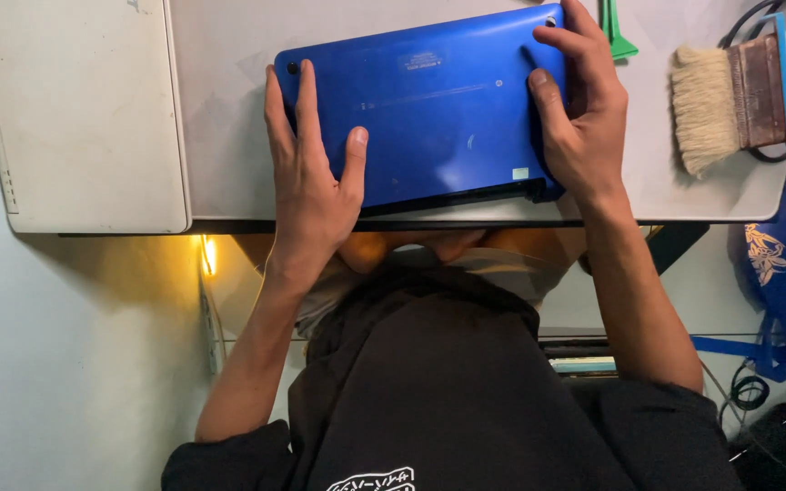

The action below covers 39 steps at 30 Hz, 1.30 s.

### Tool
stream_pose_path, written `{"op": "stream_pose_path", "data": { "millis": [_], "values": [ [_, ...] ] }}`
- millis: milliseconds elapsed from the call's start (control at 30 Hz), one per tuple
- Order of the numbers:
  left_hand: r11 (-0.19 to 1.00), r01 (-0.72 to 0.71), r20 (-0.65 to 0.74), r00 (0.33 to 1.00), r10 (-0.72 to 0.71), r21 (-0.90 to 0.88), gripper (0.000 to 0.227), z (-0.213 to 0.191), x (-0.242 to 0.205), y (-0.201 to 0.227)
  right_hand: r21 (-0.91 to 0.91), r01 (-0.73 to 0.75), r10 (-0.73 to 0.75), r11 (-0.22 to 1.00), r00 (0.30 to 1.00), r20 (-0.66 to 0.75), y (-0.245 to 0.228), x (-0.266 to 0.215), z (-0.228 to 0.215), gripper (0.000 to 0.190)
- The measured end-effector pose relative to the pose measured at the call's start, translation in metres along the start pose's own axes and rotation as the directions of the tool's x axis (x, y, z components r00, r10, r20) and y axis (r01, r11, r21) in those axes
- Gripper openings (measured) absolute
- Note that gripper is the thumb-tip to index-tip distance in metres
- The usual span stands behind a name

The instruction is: The person uses a screwdriver to remove screws from the back of a disassembled laptop. They then remove the old battery, place a new battery into the laptop, and reattach the blue back cover.

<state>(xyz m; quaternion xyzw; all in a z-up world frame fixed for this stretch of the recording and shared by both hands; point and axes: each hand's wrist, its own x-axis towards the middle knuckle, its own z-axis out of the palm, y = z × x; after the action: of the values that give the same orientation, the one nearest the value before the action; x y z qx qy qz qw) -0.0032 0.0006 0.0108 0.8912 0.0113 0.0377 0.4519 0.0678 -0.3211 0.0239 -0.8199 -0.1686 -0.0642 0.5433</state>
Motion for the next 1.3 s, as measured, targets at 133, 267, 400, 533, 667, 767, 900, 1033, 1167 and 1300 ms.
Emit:
{"op": "stream_pose_path", "data": {
  "millis": [133,267,400,533,667,767,900,1033,1167,1300],
  "values": [
    [0.989,-0.029,-0.008,0.999,0.031,0.144,0.073,0.004,-0.004,-0.005,-0.185,-0.011,0.025,0.983,0.997,0.071,-0.002,-0.006,0.0,0.037],
    [0.971,-0.076,0.021,0.997,0.074,0.229,0.074,0.005,-0.005,-0.007,-0.271,-0.022,0.053,0.962,0.993,0.11,-0.005,-0.009,-0.002,0.043],
    [0.944,-0.057,0.08,0.996,0.033,0.324,0.081,0.004,-0.002,-0.007,-0.33,-0.088,0.157,0.94,0.969,0.189,-0.01,-0.006,-0.003,0.054],
    [0.867,-0.166,0.135,0.984,0.116,0.47,0.085,-0.008,0.024,0.001,-0.517,0.046,0.136,0.855,0.942,0.308,-0.002,0.006,-0.005,0.064],
    [0.827,-0.363,0.304,0.92,0.246,0.43,0.082,-0.008,0.062,-0.004,-0.708,0.144,0.16,0.692,0.925,0.345,-0.018,0.02,0.0,0.077],
    [0.785,-0.359,0.313,0.924,0.221,0.504,0.098,-0.006,0.062,-0.002,-0.719,0.031,0.301,0.694,0.895,0.329,-0.022,0.021,0.011,0.095],
    [0.717,-0.385,0.273,0.922,0.274,0.581,0.095,0.0,0.067,-0.003,-0.744,0.07,0.237,0.665,0.925,0.298,-0.018,0.026,0.012,0.092],
    [0.757,-0.403,0.311,0.91,0.273,0.515,0.1,0.004,0.07,-0.012,-0.734,0.216,0.057,0.644,0.943,0.327,0.0,0.038,0.006,0.086],
    [0.851,-0.351,0.276,0.927,0.256,0.39,0.106,-0.017,0.051,0.01,-0.696,0.243,0.028,0.676,0.935,0.354,-0.008,0.041,0.009,0.075],
    [0.872,-0.342,0.327,0.917,0.228,0.35,0.15,-0.039,0.009,0.004,-0.636,0.169,0.107,0.753,0.922,0.372,-0.032,0.017,-0.008,0.087]
  ]
}}
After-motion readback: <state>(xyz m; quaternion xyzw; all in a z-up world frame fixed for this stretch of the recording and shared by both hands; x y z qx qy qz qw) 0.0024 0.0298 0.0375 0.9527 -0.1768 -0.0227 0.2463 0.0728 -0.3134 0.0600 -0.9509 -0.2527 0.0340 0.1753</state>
